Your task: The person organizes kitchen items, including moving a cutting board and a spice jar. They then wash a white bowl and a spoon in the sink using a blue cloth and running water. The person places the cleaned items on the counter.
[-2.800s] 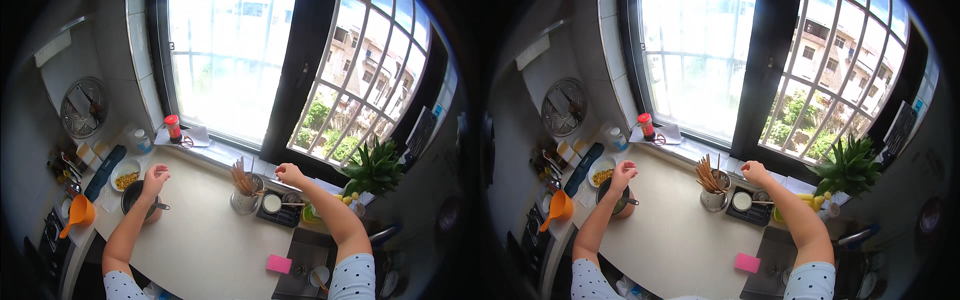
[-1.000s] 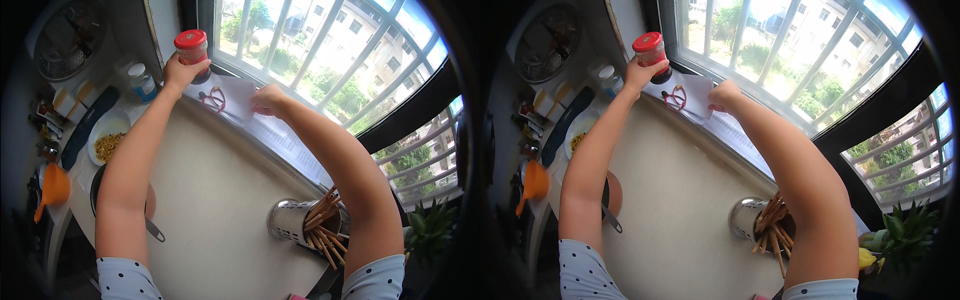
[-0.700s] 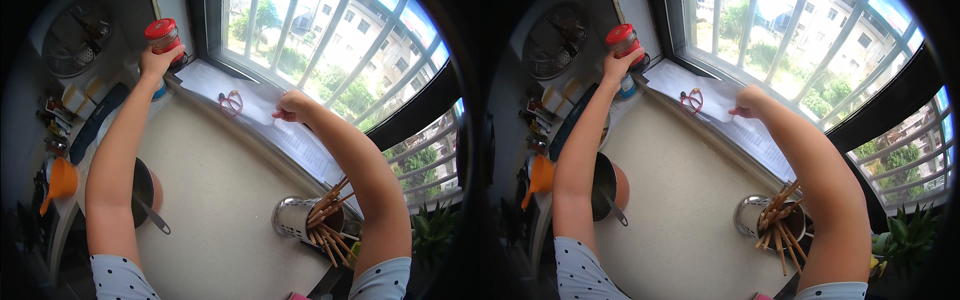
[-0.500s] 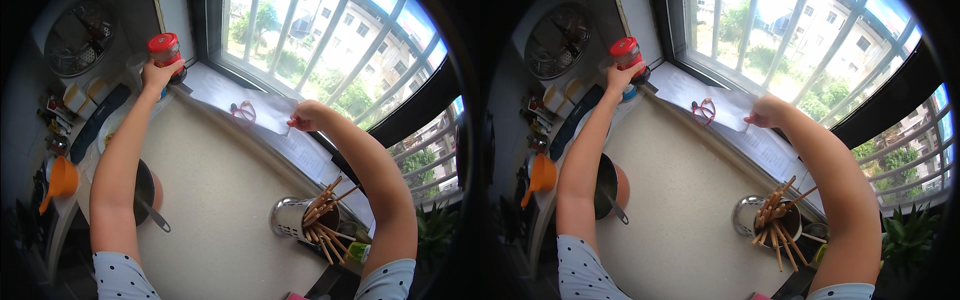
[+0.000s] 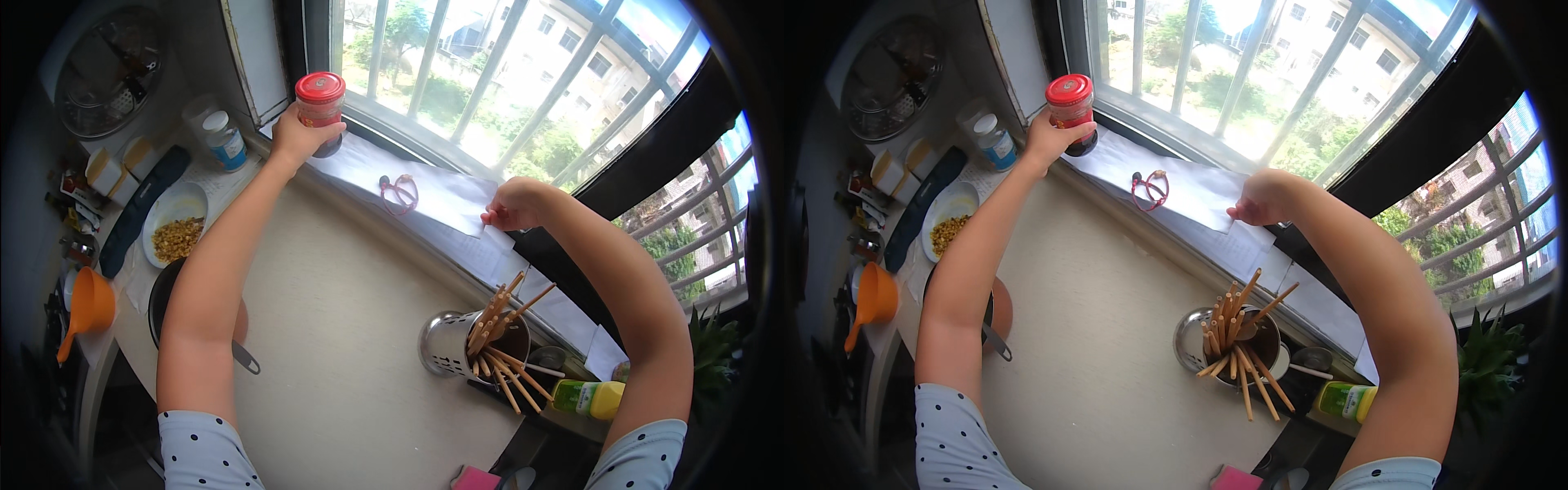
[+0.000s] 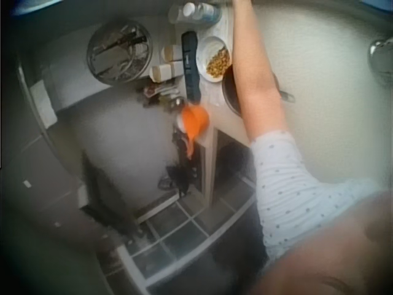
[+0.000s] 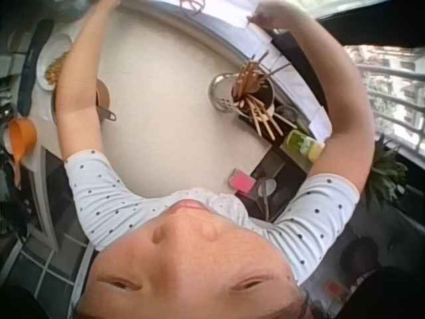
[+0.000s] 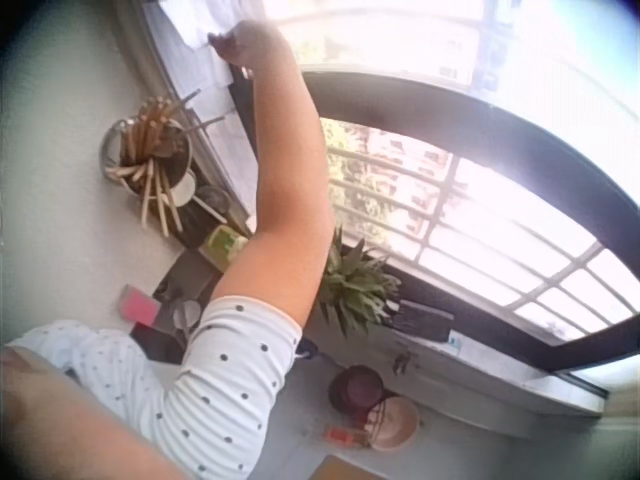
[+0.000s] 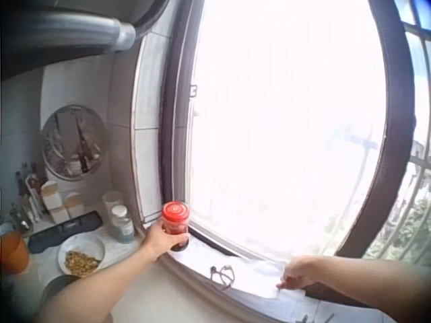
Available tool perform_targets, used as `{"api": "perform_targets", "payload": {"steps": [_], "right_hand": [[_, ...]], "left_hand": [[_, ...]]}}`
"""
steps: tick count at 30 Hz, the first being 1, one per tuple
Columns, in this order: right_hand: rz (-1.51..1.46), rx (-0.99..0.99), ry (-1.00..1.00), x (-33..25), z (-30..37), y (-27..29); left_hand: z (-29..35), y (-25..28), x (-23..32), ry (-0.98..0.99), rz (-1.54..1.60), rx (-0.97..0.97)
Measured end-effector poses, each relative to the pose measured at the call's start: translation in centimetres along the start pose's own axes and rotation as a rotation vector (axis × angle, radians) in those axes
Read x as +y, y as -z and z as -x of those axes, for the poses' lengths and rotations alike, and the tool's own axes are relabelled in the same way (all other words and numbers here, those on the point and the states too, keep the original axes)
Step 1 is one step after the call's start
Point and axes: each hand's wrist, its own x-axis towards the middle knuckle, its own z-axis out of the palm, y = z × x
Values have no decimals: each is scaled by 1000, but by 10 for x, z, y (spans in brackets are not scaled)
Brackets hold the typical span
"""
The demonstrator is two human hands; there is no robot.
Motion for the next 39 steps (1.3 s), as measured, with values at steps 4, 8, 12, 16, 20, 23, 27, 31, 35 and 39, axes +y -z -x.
{"api": "perform_targets", "payload": {"steps": [4, 8, 12, 16, 20, 23, 27, 31, 35, 39], "right_hand": [[20, 43, -72, 13, 21, 20], [54, 32, -79, 39, 28, 47], [-4, 51, -104, 71, 34, 69], [-84, 48, -127, 105, 30, 107], [-79, 45, -131, 132, 27, 134], [-35, -31, -95, 165, 13, 174], [-141, 42, -153, 172, 23, 158], [-99, 63, -133, 177, 39, 148], [-92, 50, -108, 177, 47, 143], [-142, 58, -102, 198, 44, 153]], "left_hand": [[4, -16, 10, 23, -13, -45], [7, -25, 15, 36, -36, -47], [17, -29, 20, 40, -45, -46], [25, -34, 25, 73, -102, 32], [11, -35, -18, 70, -100, 160], [5, -34, -22, 135, -12, 189], [-3, -35, -33, 205, -47, 353], [-19, -31, -53, 233, -25, 478], [-37, -16, -79, 122, -49, 583], [-45, -19, -90, 38, -32, 524]]}}
